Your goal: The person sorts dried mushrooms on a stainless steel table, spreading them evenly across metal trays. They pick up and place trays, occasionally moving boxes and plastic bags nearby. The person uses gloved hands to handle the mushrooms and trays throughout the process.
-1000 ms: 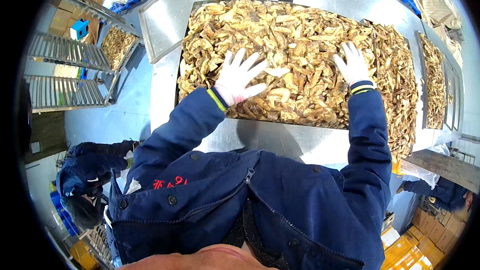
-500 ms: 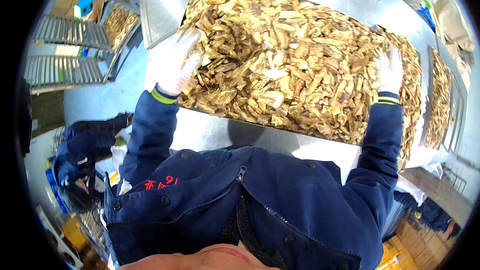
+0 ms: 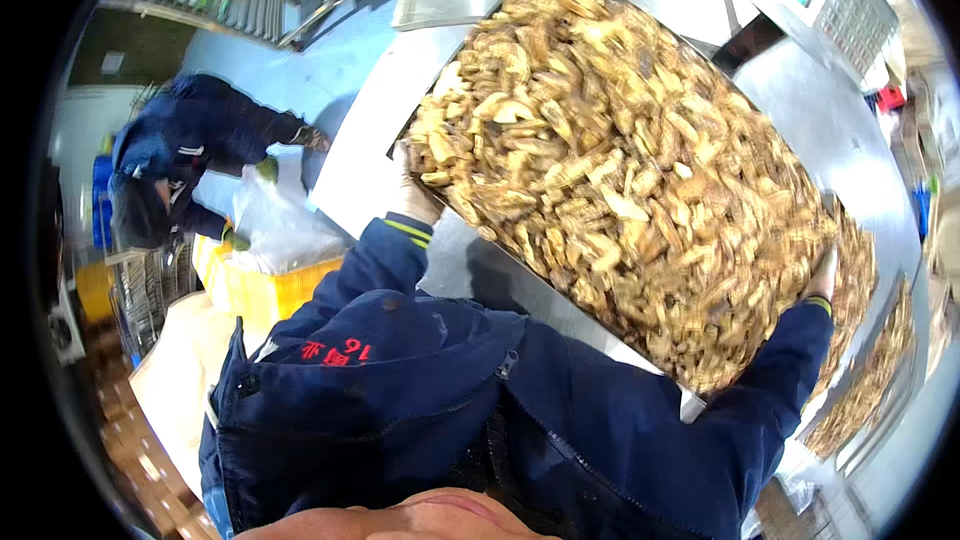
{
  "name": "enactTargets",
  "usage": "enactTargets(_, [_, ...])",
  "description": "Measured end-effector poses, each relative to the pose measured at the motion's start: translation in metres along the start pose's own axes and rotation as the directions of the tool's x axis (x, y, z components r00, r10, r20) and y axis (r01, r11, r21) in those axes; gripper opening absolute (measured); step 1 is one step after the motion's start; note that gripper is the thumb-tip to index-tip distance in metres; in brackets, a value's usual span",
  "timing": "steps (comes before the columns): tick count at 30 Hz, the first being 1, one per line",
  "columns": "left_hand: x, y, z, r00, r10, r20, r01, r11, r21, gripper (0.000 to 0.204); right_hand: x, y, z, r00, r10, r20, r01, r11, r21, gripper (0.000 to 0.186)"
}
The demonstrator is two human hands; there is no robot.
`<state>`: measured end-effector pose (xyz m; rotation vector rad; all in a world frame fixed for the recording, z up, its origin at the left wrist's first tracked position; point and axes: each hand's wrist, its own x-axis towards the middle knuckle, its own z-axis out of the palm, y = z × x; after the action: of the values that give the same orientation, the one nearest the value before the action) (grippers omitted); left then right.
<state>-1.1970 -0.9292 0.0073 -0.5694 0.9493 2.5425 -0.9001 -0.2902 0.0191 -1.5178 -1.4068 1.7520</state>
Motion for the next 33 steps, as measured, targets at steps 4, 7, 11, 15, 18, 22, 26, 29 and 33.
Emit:
enactTargets(4, [0.002,-0.004,0.026,0.986,-0.047,-0.160,0.027,0.992,-0.121,0.065,-0.001,0.000,-0.003,0.996,0.048,-0.075,-0.041,0.995,0.089,0.072])
enactTargets(7, [0.002,0.000,0.025,0.988,-0.086,-0.132,0.074,0.993,-0.095,0.063,0.014,0.005,-0.025,0.977,0.067,-0.202,-0.075,0.996,-0.036,0.079])
enactTargets(11, [0.031,-0.004,0.003,0.987,-0.070,-0.142,0.050,0.989,-0.139,0.066,0.035,0.009,-0.045,0.976,0.060,-0.210,-0.077,0.994,-0.072,0.082])
enactTargets(15, [0.019,-0.005,0.021,0.978,-0.061,-0.200,0.037,0.992,-0.121,0.064,0.027,0.011,-0.054,0.957,0.104,-0.272,-0.128,0.989,-0.071,0.079])
enactTargets(18, [0.017,-0.007,0.011,0.985,-0.027,-0.170,0.001,0.989,-0.150,0.063,0.021,0.003,-0.051,0.945,0.137,-0.298,-0.165,0.984,-0.070,0.077])
enactTargets(22, [0.018,-0.004,0.015,0.975,0.026,-0.220,-0.049,0.994,-0.097,0.059,0.005,0.007,-0.044,0.924,0.171,-0.342,-0.203,0.977,-0.059,0.075])
enactTargets(26, [0.017,-0.004,0.011,0.997,0.009,-0.081,-0.020,0.989,-0.145,0.064,0.011,0.014,-0.032,0.936,0.167,-0.311,-0.188,0.981,-0.040,0.073])
enactTargets(29, [0.003,0.002,0.026,0.984,-0.035,-0.175,0.011,0.990,-0.140,0.066,0.028,0.032,-0.032,0.945,0.066,-0.320,-0.091,0.994,-0.062,0.067])
enactTargets(33, [-0.002,0.007,0.039,0.995,-0.010,-0.096,0.000,0.995,-0.101,0.065,0.073,0.067,-0.087,0.960,0.009,-0.280,-0.022,0.999,-0.044,0.065])
